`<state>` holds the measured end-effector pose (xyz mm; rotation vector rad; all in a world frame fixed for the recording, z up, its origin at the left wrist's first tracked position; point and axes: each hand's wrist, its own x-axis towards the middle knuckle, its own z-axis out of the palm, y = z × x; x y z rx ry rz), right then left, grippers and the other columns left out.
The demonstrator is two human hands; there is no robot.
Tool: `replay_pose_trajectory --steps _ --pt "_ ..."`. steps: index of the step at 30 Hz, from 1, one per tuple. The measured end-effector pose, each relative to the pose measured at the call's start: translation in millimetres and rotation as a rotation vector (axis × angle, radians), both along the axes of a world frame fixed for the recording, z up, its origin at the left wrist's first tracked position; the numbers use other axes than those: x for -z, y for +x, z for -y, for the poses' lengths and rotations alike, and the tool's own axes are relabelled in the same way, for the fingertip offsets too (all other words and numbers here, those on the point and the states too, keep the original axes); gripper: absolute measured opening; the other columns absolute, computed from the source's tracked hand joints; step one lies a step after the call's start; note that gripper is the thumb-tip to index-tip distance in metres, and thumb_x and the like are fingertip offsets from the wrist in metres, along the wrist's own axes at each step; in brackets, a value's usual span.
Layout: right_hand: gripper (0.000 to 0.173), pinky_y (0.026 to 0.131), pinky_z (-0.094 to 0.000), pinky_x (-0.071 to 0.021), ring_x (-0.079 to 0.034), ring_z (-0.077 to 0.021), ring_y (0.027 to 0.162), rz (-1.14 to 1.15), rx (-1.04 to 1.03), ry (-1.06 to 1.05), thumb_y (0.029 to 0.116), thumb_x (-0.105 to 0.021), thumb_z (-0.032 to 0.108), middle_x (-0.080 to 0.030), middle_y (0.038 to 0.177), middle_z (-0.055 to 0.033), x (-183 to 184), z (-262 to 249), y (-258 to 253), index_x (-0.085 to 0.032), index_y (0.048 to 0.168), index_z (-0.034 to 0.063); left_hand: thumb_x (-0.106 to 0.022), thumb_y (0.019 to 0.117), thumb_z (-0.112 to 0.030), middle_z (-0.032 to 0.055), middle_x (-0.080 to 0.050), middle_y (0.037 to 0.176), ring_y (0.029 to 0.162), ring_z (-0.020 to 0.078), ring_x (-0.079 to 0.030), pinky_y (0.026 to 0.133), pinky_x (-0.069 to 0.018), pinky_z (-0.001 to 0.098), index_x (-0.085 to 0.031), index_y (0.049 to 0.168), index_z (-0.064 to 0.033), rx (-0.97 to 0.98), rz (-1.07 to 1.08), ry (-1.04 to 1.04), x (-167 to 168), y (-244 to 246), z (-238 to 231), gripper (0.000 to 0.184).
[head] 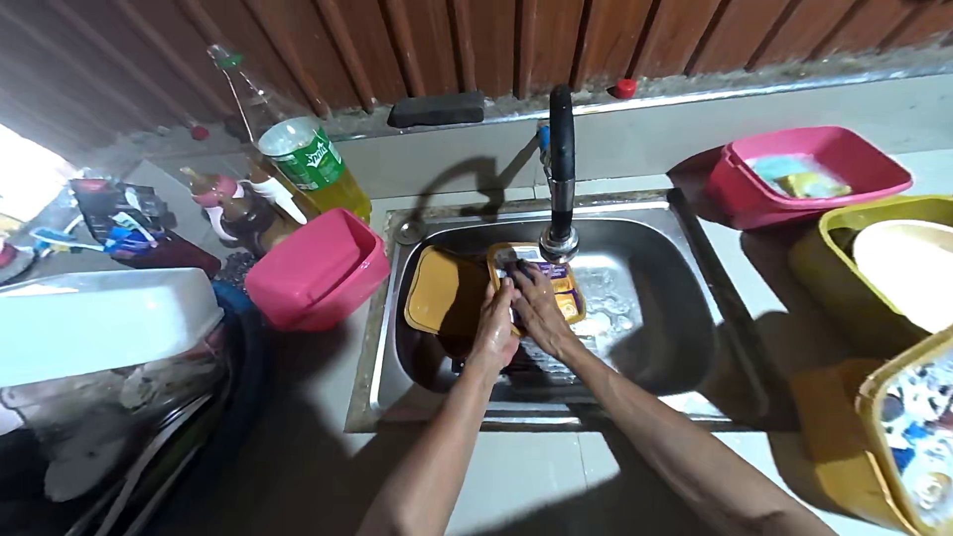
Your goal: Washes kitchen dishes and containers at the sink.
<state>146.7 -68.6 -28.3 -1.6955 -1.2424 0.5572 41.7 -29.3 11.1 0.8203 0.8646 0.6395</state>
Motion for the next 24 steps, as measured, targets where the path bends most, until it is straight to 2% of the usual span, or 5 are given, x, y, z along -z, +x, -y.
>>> replay_pose_trajectory --steps 8,13,18,21,24 --pt "0.049 0.124 -0.0538 -0.0247 -0.031 -0.0386 0.151 0.009 0.023 -0.042 0.1094 -0.036 0.024 -0.038 0.16 -0.0247 -7 -6 3 -0.049 0.148 -0.0033 -0.035 0.1123 -0.035 0.0144 -0.061 0.13 0.114 0.0241 -0.063 0.096 -0.0543 0.0442 -0.035 0.155 -0.0148 0.028 0.01 0.02 0 -5 5 0.047" --pt "0.049 0.113 -0.0593 -0.0396 -0.048 -0.0416 0.138 -0.054 0.198 -0.134 0.1109 -0.039 0.031 -0.046 0.15 -0.0279 2 -14 29 -0.047 0.147 -0.0004 -0.036 0.1124 -0.03 0.0181 -0.062 0.129 0.113 0.028 -0.066 0.096 -0.0569 0.047 -0.035 0.155 -0.0131 0.055 0.046 0.009 -8 -6 17 0.046" --pt "0.047 0.121 -0.0555 -0.0315 -0.042 -0.0364 0.146 0.024 0.018 -0.082 0.1109 -0.037 0.026 -0.047 0.155 -0.0221 -4 -13 6 -0.052 0.147 -0.0005 -0.037 0.1123 -0.031 0.0164 -0.063 0.123 0.108 0.0255 -0.066 0.093 -0.0566 0.0452 -0.037 0.153 -0.012 0.019 -0.006 0.022 -3 -9 8 0.045" --pt "0.042 0.096 -0.0618 -0.0495 -0.064 -0.0412 0.112 -0.161 0.256 -0.224 0.1109 -0.041 0.029 -0.064 0.122 -0.0278 4 -16 30 -0.057 0.131 -0.004 -0.046 0.1095 -0.022 0.0183 -0.062 0.13 0.117 0.0233 -0.063 0.101 -0.0529 0.0427 -0.042 0.152 -0.0042 0.128 -0.092 0.195 -12 -21 19 0.046" --pt "0.037 0.069 -0.0445 -0.0537 -0.061 -0.0221 0.074 -0.473 0.402 -0.135 0.1092 -0.045 0.029 -0.064 0.089 -0.0144 15 -19 56 -0.064 0.114 -0.002 -0.049 0.1065 -0.015 0.0193 -0.062 0.132 0.119 0.0201 -0.062 0.105 -0.0494 0.0394 -0.047 0.147 0.0016 0.28 -0.251 0.416 -33 -40 18 0.044"
